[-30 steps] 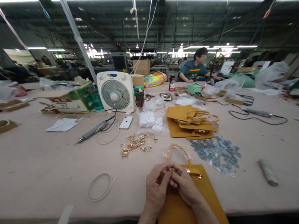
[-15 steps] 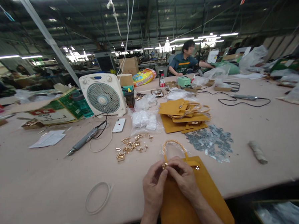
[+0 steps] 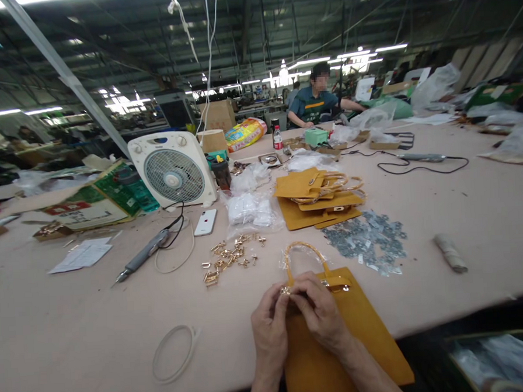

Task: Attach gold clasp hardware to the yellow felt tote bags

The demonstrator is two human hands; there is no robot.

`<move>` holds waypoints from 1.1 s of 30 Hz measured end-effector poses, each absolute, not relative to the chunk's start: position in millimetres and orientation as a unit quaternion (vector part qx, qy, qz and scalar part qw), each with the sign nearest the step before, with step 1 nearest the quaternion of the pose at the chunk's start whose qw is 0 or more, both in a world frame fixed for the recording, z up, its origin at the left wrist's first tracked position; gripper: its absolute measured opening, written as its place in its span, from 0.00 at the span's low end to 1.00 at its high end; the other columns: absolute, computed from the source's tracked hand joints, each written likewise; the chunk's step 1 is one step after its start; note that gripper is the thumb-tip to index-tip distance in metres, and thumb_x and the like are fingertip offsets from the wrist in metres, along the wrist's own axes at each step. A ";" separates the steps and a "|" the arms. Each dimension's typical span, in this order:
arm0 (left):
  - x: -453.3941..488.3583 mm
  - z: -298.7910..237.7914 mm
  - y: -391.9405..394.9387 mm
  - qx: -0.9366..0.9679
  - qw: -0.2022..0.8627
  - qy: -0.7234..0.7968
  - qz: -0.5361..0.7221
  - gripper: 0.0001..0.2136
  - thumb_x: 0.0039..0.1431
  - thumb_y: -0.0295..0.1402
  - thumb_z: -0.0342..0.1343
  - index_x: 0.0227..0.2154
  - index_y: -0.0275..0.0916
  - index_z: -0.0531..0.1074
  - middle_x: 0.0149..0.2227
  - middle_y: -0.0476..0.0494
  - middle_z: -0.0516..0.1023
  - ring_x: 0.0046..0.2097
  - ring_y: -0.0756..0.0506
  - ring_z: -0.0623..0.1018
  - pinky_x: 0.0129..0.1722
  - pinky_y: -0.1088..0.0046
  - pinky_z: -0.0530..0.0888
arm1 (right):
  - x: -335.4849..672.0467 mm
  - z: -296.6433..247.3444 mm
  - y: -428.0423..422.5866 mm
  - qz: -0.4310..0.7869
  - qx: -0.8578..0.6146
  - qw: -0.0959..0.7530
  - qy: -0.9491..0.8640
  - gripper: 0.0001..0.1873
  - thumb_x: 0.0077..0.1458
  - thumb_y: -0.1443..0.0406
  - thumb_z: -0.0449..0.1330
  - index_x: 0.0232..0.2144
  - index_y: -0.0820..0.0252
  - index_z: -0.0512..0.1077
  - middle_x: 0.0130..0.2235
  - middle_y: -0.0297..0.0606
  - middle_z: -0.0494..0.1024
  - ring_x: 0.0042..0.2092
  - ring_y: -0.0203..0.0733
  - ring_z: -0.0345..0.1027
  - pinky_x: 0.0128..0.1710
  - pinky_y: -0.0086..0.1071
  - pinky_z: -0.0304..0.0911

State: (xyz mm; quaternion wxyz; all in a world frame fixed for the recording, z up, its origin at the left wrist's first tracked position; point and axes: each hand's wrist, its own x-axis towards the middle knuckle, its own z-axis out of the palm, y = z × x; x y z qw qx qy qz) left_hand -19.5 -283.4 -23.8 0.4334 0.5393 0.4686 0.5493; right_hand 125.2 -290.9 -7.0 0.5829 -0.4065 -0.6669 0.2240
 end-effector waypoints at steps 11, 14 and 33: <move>-17.9 -18.2 -282.9 0.576 0.383 0.445 0.569 0.12 0.67 0.43 0.60 0.44 0.42 0.82 0.46 0.42 0.83 0.49 0.43 0.81 0.51 0.69 0.78 | 133.8 -9.6 -285.9 0.309 -0.406 0.605 -0.611 0.06 0.65 0.62 0.65 0.43 0.52 0.81 0.40 0.38 0.79 0.44 0.44 0.74 0.46 0.36 0.70; -17.2 -15.9 -283.4 0.601 0.393 0.420 0.554 0.11 0.68 0.41 0.59 0.44 0.43 0.81 0.44 0.43 0.82 0.47 0.45 0.80 0.49 0.71 0.78 | 136.8 -10.5 -285.6 0.374 -0.384 0.605 -0.588 0.07 0.66 0.60 0.64 0.41 0.52 0.82 0.40 0.38 0.79 0.39 0.41 0.74 0.41 0.34 0.72; -16.1 -15.3 -284.3 0.656 0.352 0.370 0.555 0.09 0.69 0.33 0.58 0.47 0.45 0.81 0.45 0.43 0.83 0.47 0.44 0.81 0.49 0.69 0.78 | 132.4 -7.2 -292.5 0.242 -0.408 0.618 -0.626 0.08 0.69 0.66 0.57 0.39 0.55 0.76 0.39 0.39 0.78 0.42 0.43 0.72 0.44 0.36 0.68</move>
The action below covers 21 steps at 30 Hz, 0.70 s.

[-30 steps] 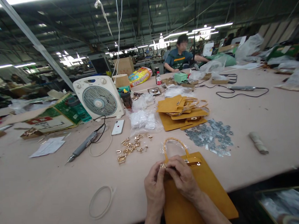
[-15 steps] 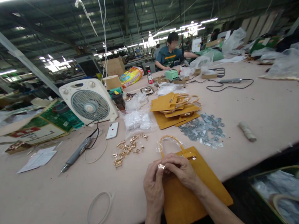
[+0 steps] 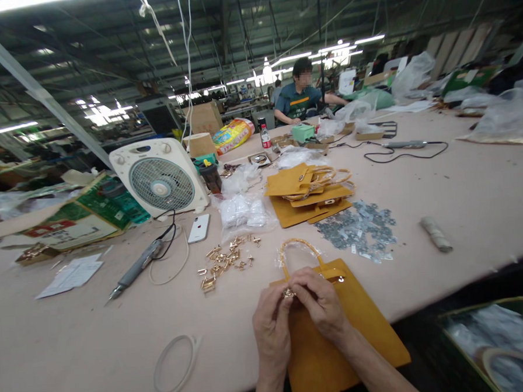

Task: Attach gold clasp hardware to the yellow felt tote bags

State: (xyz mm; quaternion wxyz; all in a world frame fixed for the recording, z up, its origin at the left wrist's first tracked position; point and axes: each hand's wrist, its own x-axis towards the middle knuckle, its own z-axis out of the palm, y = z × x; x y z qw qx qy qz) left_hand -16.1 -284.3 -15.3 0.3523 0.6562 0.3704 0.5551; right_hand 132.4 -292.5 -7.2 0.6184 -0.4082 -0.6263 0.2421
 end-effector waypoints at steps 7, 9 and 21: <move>-15.9 -16.3 -285.1 0.656 0.357 0.377 0.547 0.09 0.68 0.35 0.59 0.47 0.44 0.82 0.45 0.41 0.83 0.48 0.42 0.81 0.49 0.67 0.79 | 132.2 -2.4 -293.5 0.266 -0.423 0.615 -0.611 0.10 0.70 0.62 0.56 0.35 0.55 0.72 0.37 0.38 0.75 0.41 0.43 0.70 0.42 0.36 0.66; -16.2 -17.1 -285.0 0.654 0.360 0.382 0.545 0.10 0.68 0.36 0.59 0.47 0.44 0.82 0.45 0.41 0.83 0.48 0.42 0.80 0.50 0.66 0.79 | 132.2 -4.1 -292.4 0.295 -0.421 0.616 -0.598 0.12 0.70 0.59 0.57 0.34 0.56 0.73 0.36 0.38 0.75 0.40 0.42 0.70 0.42 0.35 0.66; -16.3 -26.6 -284.5 0.639 0.413 0.375 0.529 0.13 0.67 0.42 0.59 0.49 0.49 0.83 0.67 0.37 0.66 0.56 0.38 0.76 0.44 0.66 0.83 | 133.8 -12.8 -297.7 0.654 -0.325 0.548 -0.407 0.25 0.62 0.43 0.63 0.32 0.60 0.79 0.28 0.35 0.76 0.28 0.33 0.66 0.31 0.28 0.64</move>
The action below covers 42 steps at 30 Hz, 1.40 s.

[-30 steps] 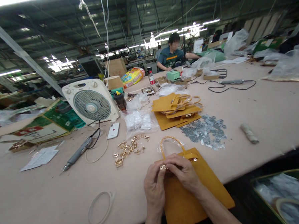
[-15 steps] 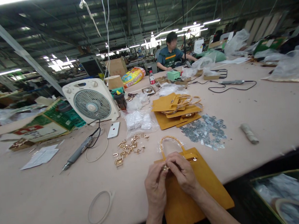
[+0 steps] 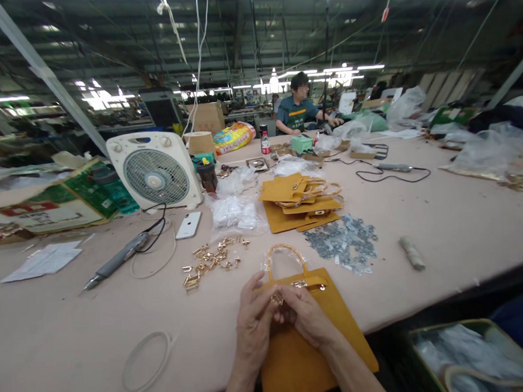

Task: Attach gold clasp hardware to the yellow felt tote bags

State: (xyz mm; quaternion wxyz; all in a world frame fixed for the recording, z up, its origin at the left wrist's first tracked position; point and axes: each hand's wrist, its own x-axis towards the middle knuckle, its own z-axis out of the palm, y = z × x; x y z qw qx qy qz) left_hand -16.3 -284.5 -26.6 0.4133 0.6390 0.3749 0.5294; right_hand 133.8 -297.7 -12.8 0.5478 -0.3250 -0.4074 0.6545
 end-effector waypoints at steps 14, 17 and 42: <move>-5.3 -26.1 -292.9 0.728 0.156 0.532 0.403 0.18 0.54 0.36 0.70 0.48 0.43 0.77 0.62 0.36 0.73 0.63 0.31 0.70 0.62 0.43 0.70 | 211.5 -17.9 -340.1 0.339 -0.535 0.424 -0.648 0.12 0.65 0.56 0.62 0.46 0.52 0.79 0.49 0.43 0.82 0.50 0.51 0.77 0.52 0.44 0.73; 3.1 -26.7 -290.2 0.711 0.179 0.534 0.420 0.03 0.61 0.30 0.62 0.38 0.41 0.75 0.58 0.36 0.76 0.59 0.34 0.73 0.61 0.46 0.71 | 199.4 -19.5 -335.7 0.275 -0.520 0.388 -0.710 0.11 0.68 0.60 0.58 0.48 0.52 0.77 0.53 0.44 0.81 0.54 0.53 0.75 0.57 0.47 0.70; 8.5 -0.2 -277.1 0.126 0.832 0.356 0.407 0.17 0.62 0.44 0.58 0.42 0.33 0.79 0.38 0.34 0.87 0.41 0.33 0.87 0.45 0.52 0.83 | 220.9 -27.9 -302.8 0.257 -0.559 0.486 -0.621 0.14 0.68 0.56 0.58 0.47 0.55 0.78 0.49 0.43 0.80 0.50 0.48 0.74 0.54 0.41 0.68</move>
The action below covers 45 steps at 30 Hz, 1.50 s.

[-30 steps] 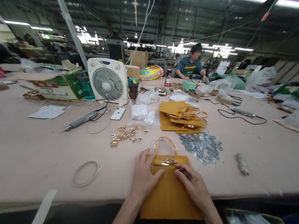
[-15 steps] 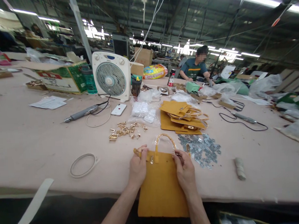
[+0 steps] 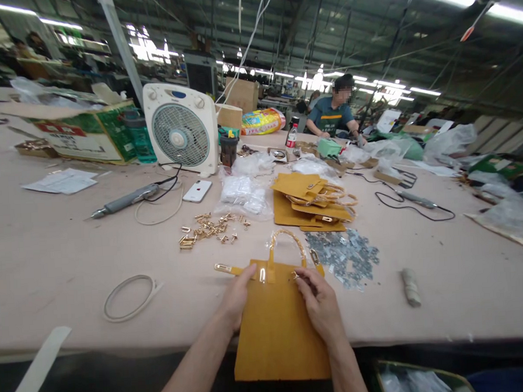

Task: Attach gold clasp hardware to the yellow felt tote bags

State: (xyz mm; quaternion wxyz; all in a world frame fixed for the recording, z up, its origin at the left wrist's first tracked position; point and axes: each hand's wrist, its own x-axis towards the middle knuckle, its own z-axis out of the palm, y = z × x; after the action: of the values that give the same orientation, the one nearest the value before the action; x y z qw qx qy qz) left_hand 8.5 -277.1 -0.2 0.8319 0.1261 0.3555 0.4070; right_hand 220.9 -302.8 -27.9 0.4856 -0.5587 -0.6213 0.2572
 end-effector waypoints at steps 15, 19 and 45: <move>6.5 -0.3 -278.7 0.108 0.843 0.331 0.411 0.19 0.68 0.40 0.53 0.49 0.28 0.78 0.43 0.29 0.86 0.46 0.33 0.87 0.49 0.55 0.82 | 221.5 -38.0 -307.1 0.105 -0.511 0.445 -0.728 0.14 0.70 0.66 0.56 0.53 0.53 0.78 0.51 0.43 0.81 0.54 0.46 0.76 0.57 0.43 0.73; 7.0 1.3 -279.5 0.104 0.850 0.318 0.407 0.21 0.70 0.41 0.51 0.50 0.27 0.78 0.43 0.28 0.86 0.45 0.33 0.87 0.49 0.56 0.83 | 228.2 -35.9 -305.6 0.096 -0.499 0.428 -0.747 0.16 0.70 0.66 0.55 0.54 0.52 0.77 0.51 0.42 0.82 0.54 0.46 0.77 0.56 0.42 0.74; 10.5 -3.0 -280.5 0.106 0.838 0.337 0.416 0.19 0.68 0.40 0.53 0.48 0.28 0.79 0.43 0.28 0.86 0.45 0.33 0.86 0.49 0.56 0.82 | 236.9 -37.3 -298.7 0.086 -0.472 0.412 -0.775 0.16 0.68 0.69 0.58 0.53 0.51 0.78 0.49 0.39 0.84 0.51 0.45 0.80 0.53 0.39 0.77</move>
State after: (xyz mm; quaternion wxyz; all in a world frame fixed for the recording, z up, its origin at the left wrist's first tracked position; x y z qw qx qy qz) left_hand 10.5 -280.5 -3.0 0.8380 0.1057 0.3373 0.4157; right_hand 236.9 -298.7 -37.3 0.4120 -0.4716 -0.7749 0.0859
